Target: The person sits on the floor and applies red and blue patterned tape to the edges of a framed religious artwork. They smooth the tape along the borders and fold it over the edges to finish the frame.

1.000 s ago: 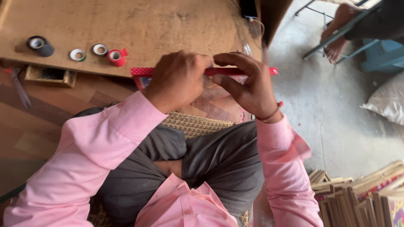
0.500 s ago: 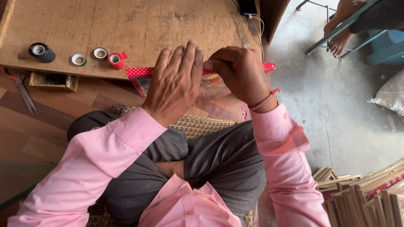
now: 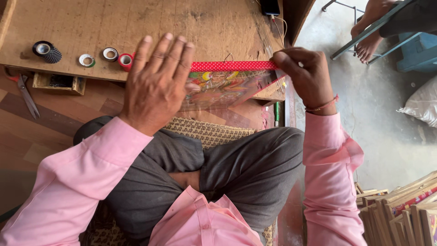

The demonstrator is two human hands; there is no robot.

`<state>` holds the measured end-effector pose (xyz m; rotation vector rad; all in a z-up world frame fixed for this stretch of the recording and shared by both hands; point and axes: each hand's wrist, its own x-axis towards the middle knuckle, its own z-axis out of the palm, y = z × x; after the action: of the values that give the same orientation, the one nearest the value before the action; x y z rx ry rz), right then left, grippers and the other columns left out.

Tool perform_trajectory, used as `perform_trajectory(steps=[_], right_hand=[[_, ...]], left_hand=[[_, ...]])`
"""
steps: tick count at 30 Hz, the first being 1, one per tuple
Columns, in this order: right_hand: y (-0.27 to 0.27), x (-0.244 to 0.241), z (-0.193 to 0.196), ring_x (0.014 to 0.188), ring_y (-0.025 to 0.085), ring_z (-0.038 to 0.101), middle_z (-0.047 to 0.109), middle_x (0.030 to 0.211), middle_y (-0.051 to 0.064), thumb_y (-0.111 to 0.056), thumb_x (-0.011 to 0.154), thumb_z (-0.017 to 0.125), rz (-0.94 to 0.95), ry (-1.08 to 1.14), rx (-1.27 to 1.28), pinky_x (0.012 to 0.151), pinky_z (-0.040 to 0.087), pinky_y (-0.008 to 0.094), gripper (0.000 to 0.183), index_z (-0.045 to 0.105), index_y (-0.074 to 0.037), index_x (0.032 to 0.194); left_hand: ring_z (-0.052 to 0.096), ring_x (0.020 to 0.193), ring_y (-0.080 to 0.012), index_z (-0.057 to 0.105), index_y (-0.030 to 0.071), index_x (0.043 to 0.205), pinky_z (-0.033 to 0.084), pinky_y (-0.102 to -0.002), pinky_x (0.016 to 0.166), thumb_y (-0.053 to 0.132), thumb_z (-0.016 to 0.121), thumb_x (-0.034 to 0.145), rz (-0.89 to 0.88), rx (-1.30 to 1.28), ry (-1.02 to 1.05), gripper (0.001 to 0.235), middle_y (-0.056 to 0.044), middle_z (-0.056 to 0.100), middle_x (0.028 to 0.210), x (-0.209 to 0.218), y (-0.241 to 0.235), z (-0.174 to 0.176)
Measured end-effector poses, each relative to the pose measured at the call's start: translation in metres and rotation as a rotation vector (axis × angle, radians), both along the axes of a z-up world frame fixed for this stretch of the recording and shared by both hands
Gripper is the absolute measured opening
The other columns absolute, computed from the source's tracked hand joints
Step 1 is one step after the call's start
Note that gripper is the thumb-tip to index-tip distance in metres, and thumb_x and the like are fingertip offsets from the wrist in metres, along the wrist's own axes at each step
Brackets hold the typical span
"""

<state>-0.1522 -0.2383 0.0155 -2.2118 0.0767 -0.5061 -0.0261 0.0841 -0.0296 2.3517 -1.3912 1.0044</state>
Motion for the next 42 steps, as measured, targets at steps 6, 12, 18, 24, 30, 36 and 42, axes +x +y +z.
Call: perform_trajectory(steps=[6, 12, 18, 24, 30, 36, 42], right_hand=[[0.012, 0.005, -0.037, 0.105, 0.016, 0.071, 0.076, 0.113, 0.011, -0.029, 0.107, 0.057, -0.090, -0.161, 0.508, 0.092, 0.056, 0.027, 0.046, 0.056, 0.004, 0.140], [0.024, 0.026, -0.066, 0.100, 0.018, 0.071, 0.076, 0.109, 0.016, -0.029, 0.107, 0.059, -0.227, -0.370, 0.509, 0.089, 0.056, 0.028, 0.048, 0.060, 0.009, 0.137], [0.023, 0.035, -0.060, 0.090, 0.017, 0.072, 0.077, 0.099, 0.017, -0.027, 0.106, 0.056, -0.298, -0.353, 0.443, 0.080, 0.057, 0.028, 0.041, 0.068, 0.009, 0.121], [0.014, 0.040, -0.054, 0.089, 0.020, 0.073, 0.077, 0.102, 0.020, -0.027, 0.107, 0.051, -0.161, -0.337, 0.604, 0.081, 0.057, 0.029, 0.043, 0.071, 0.011, 0.113], [0.001, 0.034, -0.044, 0.097, 0.026, 0.072, 0.076, 0.108, 0.024, -0.026, 0.107, 0.049, 0.024, -0.241, 0.833, 0.092, 0.056, 0.035, 0.045, 0.071, 0.013, 0.115], [-0.017, 0.027, -0.061, 0.120, 0.030, 0.068, 0.071, 0.124, 0.024, -0.042, 0.109, 0.047, 0.206, -0.221, 1.025, 0.112, 0.051, 0.041, 0.058, 0.066, 0.010, 0.125], [-0.028, 0.019, -0.124, 0.125, 0.020, 0.060, 0.068, 0.132, 0.008, -0.055, 0.107, 0.043, 0.119, -0.247, 1.096, 0.112, 0.045, 0.036, 0.063, 0.063, -0.003, 0.138]], left_hand=[[0.056, 0.139, -0.0374, 0.041, -0.003, 0.154, 0.042, -0.049, 0.119, 0.052, 0.060, 0.110, -0.050, -0.344, 0.351, 0.073, -0.024, 0.055, 0.152, 0.000, 0.022, -0.013], [0.060, 0.140, -0.0318, 0.036, 0.000, 0.160, 0.049, -0.041, 0.118, 0.049, 0.061, 0.113, -0.260, -0.911, 0.871, 0.072, -0.023, 0.059, 0.152, -0.006, -0.004, -0.042], [0.071, 0.119, -0.0251, 0.052, 0.000, 0.147, 0.055, -0.038, 0.107, 0.037, 0.058, 0.115, -0.105, -0.977, 0.773, 0.048, -0.017, 0.073, 0.130, 0.002, -0.017, -0.047], [0.071, 0.115, -0.0229, 0.061, -0.002, 0.133, 0.056, -0.036, 0.104, 0.027, 0.059, 0.116, -0.219, -1.063, 0.800, 0.033, -0.016, 0.073, 0.123, 0.018, -0.025, -0.040], [0.069, 0.115, -0.0256, 0.065, 0.002, 0.125, 0.047, -0.042, 0.104, 0.022, 0.065, 0.104, 0.041, -0.784, 0.495, 0.029, -0.014, 0.073, 0.121, 0.007, -0.016, 0.000], [0.063, 0.118, -0.0340, 0.066, -0.001, 0.122, 0.029, -0.058, 0.113, 0.029, 0.077, 0.098, -0.076, -0.261, 0.179, 0.040, -0.015, 0.069, 0.120, -0.018, -0.038, 0.024], [0.066, 0.094, -0.0281, 0.069, 0.002, 0.112, 0.041, -0.045, 0.086, 0.022, 0.076, 0.097, -0.090, -0.179, 0.287, 0.026, -0.012, 0.073, 0.103, -0.008, -0.072, 0.025]])
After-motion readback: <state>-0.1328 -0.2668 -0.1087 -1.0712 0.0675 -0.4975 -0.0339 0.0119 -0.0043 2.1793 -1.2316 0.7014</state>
